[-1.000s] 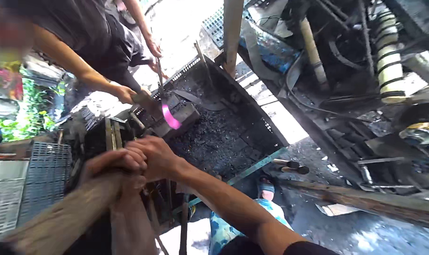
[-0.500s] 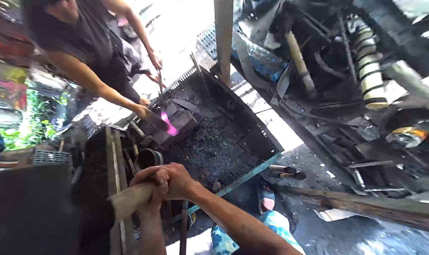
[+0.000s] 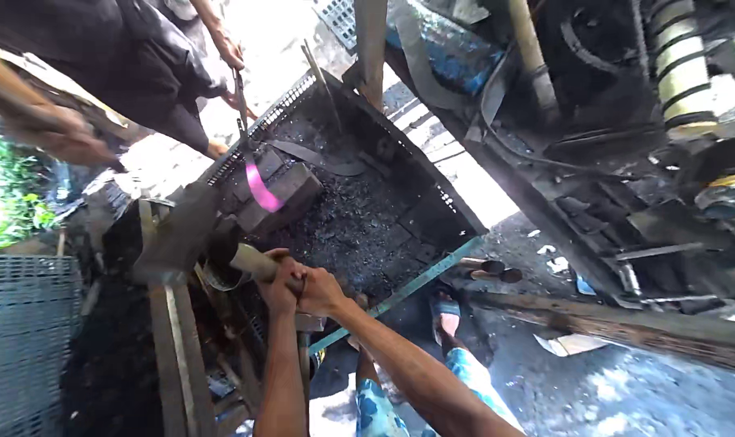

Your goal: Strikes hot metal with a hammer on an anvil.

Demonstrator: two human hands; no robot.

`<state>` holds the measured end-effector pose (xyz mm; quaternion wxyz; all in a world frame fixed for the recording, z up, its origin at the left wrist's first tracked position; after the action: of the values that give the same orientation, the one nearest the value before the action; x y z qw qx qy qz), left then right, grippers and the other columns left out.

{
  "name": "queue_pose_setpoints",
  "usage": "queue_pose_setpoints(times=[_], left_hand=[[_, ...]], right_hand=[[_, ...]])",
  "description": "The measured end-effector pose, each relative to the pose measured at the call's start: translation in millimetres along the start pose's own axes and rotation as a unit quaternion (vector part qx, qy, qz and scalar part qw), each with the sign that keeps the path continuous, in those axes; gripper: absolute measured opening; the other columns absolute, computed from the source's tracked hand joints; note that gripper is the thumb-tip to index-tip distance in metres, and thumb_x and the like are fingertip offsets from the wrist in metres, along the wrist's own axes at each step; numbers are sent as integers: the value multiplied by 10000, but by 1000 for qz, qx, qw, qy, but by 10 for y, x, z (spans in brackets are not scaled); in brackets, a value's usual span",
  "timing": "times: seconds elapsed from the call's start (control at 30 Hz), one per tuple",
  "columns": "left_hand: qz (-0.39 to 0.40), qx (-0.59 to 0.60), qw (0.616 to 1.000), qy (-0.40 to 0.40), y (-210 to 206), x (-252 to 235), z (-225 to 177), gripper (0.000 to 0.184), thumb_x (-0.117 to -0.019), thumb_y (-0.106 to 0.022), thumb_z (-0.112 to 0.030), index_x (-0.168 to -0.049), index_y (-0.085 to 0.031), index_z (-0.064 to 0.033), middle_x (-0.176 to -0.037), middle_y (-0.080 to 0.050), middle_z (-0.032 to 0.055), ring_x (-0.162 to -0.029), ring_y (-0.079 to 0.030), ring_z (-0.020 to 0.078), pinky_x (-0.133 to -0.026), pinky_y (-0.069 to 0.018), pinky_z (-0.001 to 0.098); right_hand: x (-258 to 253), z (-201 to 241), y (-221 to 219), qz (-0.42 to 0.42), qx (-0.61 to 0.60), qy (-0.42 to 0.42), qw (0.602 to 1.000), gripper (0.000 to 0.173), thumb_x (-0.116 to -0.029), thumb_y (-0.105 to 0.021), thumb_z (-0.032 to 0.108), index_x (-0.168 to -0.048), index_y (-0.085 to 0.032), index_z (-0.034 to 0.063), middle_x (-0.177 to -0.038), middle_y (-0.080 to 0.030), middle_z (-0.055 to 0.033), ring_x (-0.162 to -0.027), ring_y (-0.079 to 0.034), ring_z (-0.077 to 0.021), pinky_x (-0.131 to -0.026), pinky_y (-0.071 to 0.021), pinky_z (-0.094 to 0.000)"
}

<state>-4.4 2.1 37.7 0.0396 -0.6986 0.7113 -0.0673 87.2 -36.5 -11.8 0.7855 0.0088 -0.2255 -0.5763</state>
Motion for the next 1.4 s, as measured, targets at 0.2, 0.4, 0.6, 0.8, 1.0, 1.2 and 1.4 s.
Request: queue_pose_setpoints(times=[0.2,0.4,0.6,0.8,1.0,1.2,1.4], left_hand=[[182,-66,940,-281,-562,464,-2768,422,-900,-771,-381,-1214,-680,-113,-809,-708,32,-690,-672,172,-707,-606,366],[96,-125,964,-213,-528,-372,-2070,440,-832,-824,-403,-1125,-583,-179,-805,-636,-83,-667,-607,48,-637,-551,224],[2,-37,999,40,-111,-260,615,246,-925,-680,-185,-1102,-641,-19,-656,-618,71,-548,-615,191,-578,-579,390],[150,-89,948,-265,-781,361,-2319,403,-849,-838,-289,-1177,-674,-121,-812,-699,15,-706,-662,147,-715,-593,339],[150,-108,916,-355,-787,-442,-2518,411,-850,-835,-356,-1173,-654,-178,-818,-683,-37,-689,-647,117,-680,-587,321],[10,-40,996,75,-16,-379,988,222,-935,-649,-208,-1078,-652,-40,-640,-607,51,-528,-599,182,-566,-569,389],[131,-34,970,-200,-602,329,-1548,420,-841,-845,-255,-1188,-672,-96,-786,-683,47,-660,-641,165,-675,-589,356]], right_hand=[[721,2369,805,-138,-2,385,913,397,-644,-858,345,-901,-692,92,-818,-712,-57,-788,-705,-240,-693,-569,-503],[-267,1966,878,-168,1,345,924,606,-645,-904,293,-1195,-721,119,-1003,-757,-64,-904,-719,-239,-763,-587,-511],[-267,-479,69,-22,-32,-42,998,428,-760,-759,461,-1062,-686,167,-920,-727,-77,-875,-715,-279,-731,-575,-591],[612,1882,911,-118,-66,340,931,436,-735,-810,399,-1046,-746,101,-961,-765,-59,-921,-729,-224,-813,-591,-512],[-88,2319,1264,-192,-25,407,892,427,-613,-883,282,-972,-728,109,-846,-722,-37,-768,-696,-210,-651,-568,-484],[-391,-714,-20,-30,-22,-93,995,450,-775,-731,481,-1097,-689,169,-950,-733,-97,-900,-719,-302,-740,-572,-605],[473,1179,638,-116,-51,273,954,481,-709,-840,440,-1077,-740,148,-960,-765,-23,-906,-732,-197,-793,-607,-504]])
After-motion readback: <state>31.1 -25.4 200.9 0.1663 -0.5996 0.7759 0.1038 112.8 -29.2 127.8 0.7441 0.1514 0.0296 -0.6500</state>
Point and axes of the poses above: each hand's wrist, its own x-axis away from the middle knuckle, its own y-axis out of the back of the hand, z = x × y, the point moved 6 cm from there along -x, towards the middle knuckle
